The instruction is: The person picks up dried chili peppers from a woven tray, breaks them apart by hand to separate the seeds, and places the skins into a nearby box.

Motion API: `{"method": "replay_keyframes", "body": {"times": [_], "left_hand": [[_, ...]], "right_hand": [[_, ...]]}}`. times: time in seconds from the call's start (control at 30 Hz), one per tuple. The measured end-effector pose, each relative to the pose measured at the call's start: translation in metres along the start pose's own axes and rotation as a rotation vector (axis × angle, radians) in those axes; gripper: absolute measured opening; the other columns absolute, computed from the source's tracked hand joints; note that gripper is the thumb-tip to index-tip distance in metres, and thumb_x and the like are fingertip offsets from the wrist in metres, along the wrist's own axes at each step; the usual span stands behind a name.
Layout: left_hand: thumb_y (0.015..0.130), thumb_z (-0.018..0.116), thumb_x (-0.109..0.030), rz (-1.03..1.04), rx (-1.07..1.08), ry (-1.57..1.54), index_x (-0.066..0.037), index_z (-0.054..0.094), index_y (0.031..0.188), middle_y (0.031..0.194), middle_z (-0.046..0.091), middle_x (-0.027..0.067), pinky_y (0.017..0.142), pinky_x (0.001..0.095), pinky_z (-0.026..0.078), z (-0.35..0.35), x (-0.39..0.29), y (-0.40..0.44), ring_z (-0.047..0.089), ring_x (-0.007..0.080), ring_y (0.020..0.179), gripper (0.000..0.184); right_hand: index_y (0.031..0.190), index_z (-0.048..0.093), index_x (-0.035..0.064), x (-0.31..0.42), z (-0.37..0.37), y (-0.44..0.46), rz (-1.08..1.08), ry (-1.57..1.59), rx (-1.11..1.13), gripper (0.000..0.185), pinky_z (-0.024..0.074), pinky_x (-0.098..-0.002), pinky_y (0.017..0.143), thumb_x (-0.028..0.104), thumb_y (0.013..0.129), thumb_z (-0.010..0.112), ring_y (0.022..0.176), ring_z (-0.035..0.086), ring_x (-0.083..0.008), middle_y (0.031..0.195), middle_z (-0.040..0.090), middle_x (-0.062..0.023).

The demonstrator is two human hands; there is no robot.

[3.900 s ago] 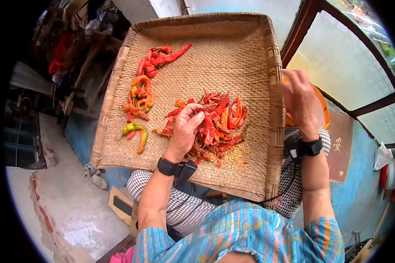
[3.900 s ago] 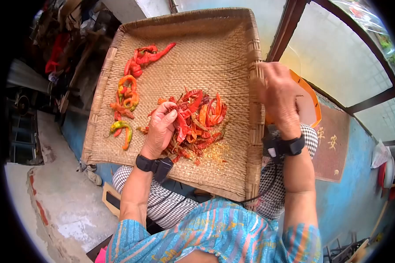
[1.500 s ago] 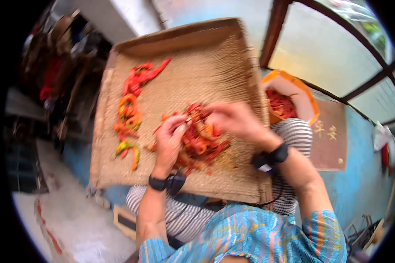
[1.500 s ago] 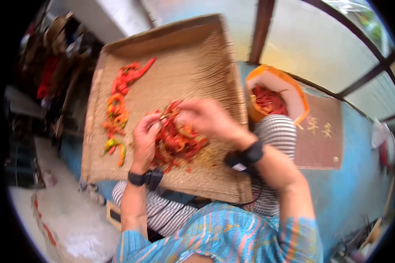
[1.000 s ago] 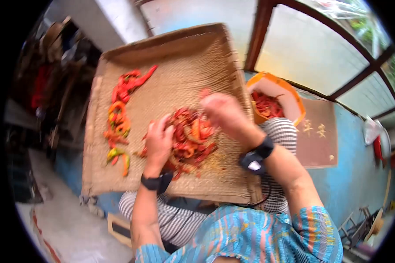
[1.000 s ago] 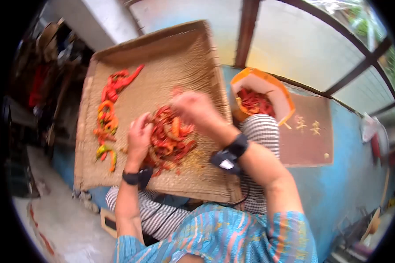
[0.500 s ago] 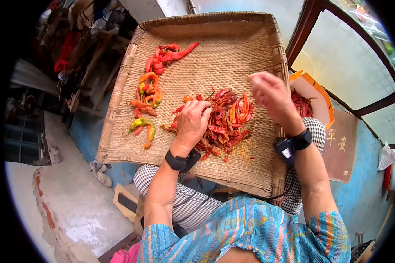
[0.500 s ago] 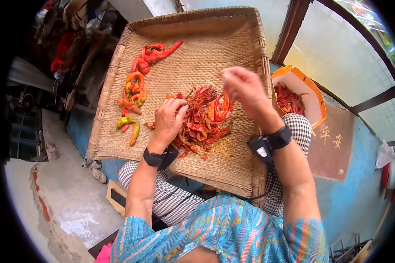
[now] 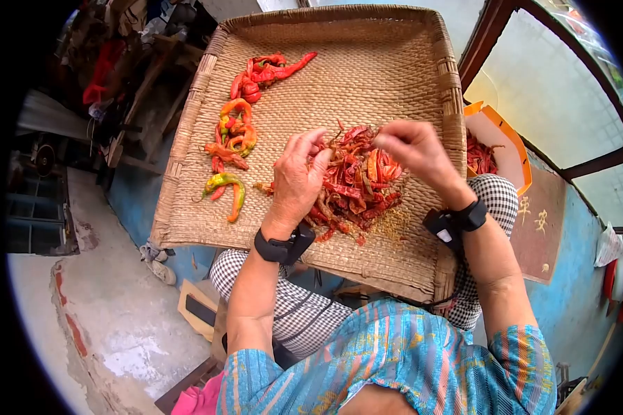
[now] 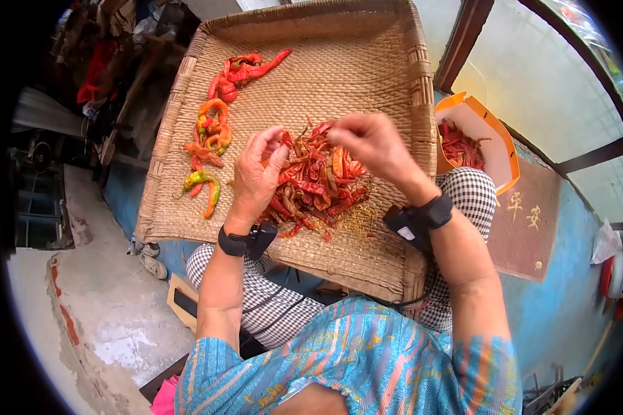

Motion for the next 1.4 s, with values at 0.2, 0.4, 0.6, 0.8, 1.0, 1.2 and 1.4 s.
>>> {"method": "replay_keyframes", "body": {"times": [0.2, 0.4, 0.6, 0.8, 1.0, 1.2, 1.4], "left_hand": [[0.084, 0.062, -0.011, 0.093, 0.281, 0.326, -0.003, 0.06, 0.104, 0.097, 0.06, 0.0118, 0.076, 0.0361, 0.048, 0.034, 0.023, -0.014, 0.058, 0.03, 0.085, 0.021], [0.079, 0.065, -0.007, 0.197, 0.239, 0.482, -0.004, 0.061, 0.091, 0.087, 0.057, 0.0113, 0.074, 0.0402, 0.046, 0.042, 0.014, -0.015, 0.055, 0.0301, 0.085, 0.013], [0.081, 0.064, -0.006, 0.049, 0.133, 0.15, 0.0, 0.063, 0.09, 0.085, 0.06, 0.0105, 0.068, 0.0363, 0.048, 0.021, 0.015, -0.008, 0.061, 0.0259, 0.075, 0.01], [0.09, 0.062, -0.012, -0.392, 0.185, -0.748, 0.002, 0.061, 0.102, 0.088, 0.063, 0.0016, 0.07, 0.0226, 0.051, 0.031, 0.04, -0.015, 0.06, 0.0088, 0.076, 0.019], [0.092, 0.058, -0.014, -0.366, 0.403, -0.687, 0.0, 0.06, 0.107, 0.088, 0.063, 0.0012, 0.071, 0.0219, 0.05, 0.05, 0.021, -0.023, 0.06, 0.0082, 0.077, 0.02], [0.094, 0.057, -0.019, -0.44, 0.319, -0.767, -0.001, 0.062, 0.107, 0.089, 0.064, 0.0016, 0.069, 0.023, 0.049, 0.051, 0.028, -0.02, 0.059, 0.0083, 0.076, 0.022], [0.086, 0.064, -0.023, 0.082, 0.373, 0.259, 0.0, 0.056, 0.115, 0.101, 0.062, 0.0133, 0.075, 0.0349, 0.049, 0.058, 0.01, -0.023, 0.061, 0.0265, 0.086, 0.037]], "right_hand": [[0.092, 0.058, 0.0053, -0.041, -0.095, -0.017, 0.093, 0.979, -0.457, 0.019, 0.0389, -0.0169, 0.05, 0.025, 0.093, 0.059, 0.059, 0.047, -0.0039, 0.076, 0.057, 0.0003], [0.097, 0.052, 0.0007, -0.093, -0.162, -0.039, -0.053, 1.356, -0.623, 0.026, 0.0395, -0.0232, 0.057, 0.026, 0.098, 0.049, 0.062, 0.042, -0.01, 0.073, 0.045, -0.0015], [0.104, 0.049, -0.0033, -0.094, -0.159, -0.055, 0.183, 1.199, -0.941, 0.031, 0.0429, -0.0241, 0.059, 0.027, 0.098, 0.046, 0.065, 0.046, -0.0127, 0.079, 0.05, -0.0066], [0.124, 0.054, 0.0026, 0.006, -0.064, -0.011, -0.106, 0.398, -0.197, 0.039, 0.044, -0.0201, 0.057, 0.026, 0.093, 0.059, 0.062, 0.051, -0.0077, 0.079, 0.059, -0.0017], [0.099, 0.065, 0.001, 0.052, 0.032, -0.016, -0.432, -0.392, 0.089, 0.023, 0.0496, -0.0365, 0.068, 0.011, 0.078, 0.069, 0.073, 0.062, -0.026, 0.079, 0.064, -0.0123], [0.083, 0.066, 0.0019, 0.014, 0.007, -0.009, -0.082, -0.051, 0.086, 0.015, 0.0457, -0.0261, 0.051, 0.016, 0.087, 0.064, 0.058, 0.055, -0.0105, 0.066, 0.059, -0.0028], [0.09, 0.06, 0.0057, -0.043, -0.094, -0.016, 0.072, 1.044, -0.38, 0.017, 0.0411, -0.018, 0.054, 0.022, 0.088, 0.065, 0.064, 0.047, -0.0047, 0.075, 0.051, 0.0024]]}}
Point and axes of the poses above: each hand's wrist, its own y-axis towards the middle knuckle, its own z-axis out of the palm, x = y × z, the point moved 10 cm from there along y, towards the middle knuckle
